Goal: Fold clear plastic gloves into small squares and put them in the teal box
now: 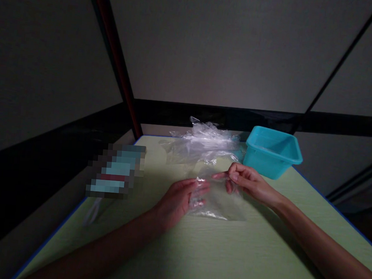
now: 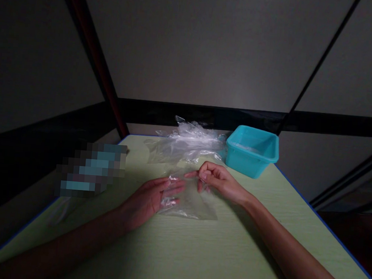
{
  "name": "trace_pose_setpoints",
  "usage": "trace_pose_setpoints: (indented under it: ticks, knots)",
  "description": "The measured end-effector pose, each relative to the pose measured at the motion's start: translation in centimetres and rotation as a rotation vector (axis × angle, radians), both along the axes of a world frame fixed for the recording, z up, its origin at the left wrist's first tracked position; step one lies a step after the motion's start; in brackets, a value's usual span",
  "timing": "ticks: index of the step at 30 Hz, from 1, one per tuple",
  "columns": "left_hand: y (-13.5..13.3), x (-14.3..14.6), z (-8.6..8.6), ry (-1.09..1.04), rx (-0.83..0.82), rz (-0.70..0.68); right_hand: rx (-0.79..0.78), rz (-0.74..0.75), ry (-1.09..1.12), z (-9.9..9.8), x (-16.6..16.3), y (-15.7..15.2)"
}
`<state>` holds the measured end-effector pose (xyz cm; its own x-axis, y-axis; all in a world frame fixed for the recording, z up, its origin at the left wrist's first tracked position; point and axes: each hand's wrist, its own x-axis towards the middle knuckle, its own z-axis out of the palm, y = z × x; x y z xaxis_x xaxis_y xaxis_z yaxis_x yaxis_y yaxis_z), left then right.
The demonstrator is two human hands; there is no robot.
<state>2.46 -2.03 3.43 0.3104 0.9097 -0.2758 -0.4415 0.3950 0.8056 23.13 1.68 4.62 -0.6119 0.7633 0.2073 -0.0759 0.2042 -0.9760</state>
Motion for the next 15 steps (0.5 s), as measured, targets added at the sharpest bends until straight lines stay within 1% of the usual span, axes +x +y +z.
trace_pose_setpoints:
  ticks: [3,8,12,15]
  knots:
    - [0.1,-0.2,-0.1,-0.041,-0.035,-0.074,0.003,-0.021,-0.015,0.0,0.0,0.1]
    - [0.6,-0.8,-0.6,-0.119,-0.014,-0.216,0.041,-0.030,-0.031,0.3,0.1,0.0]
    - [1.0,-1.1,-0.8,-0.122,0.066,-0.261,0.065,-0.031,-0.072,0.8,0.3,-0.3]
    - [1.0,-1.0,-0.9,-0.085,0.167,-0.249,0.085,-0.042,-0.108,1.1,0.4,-0.6]
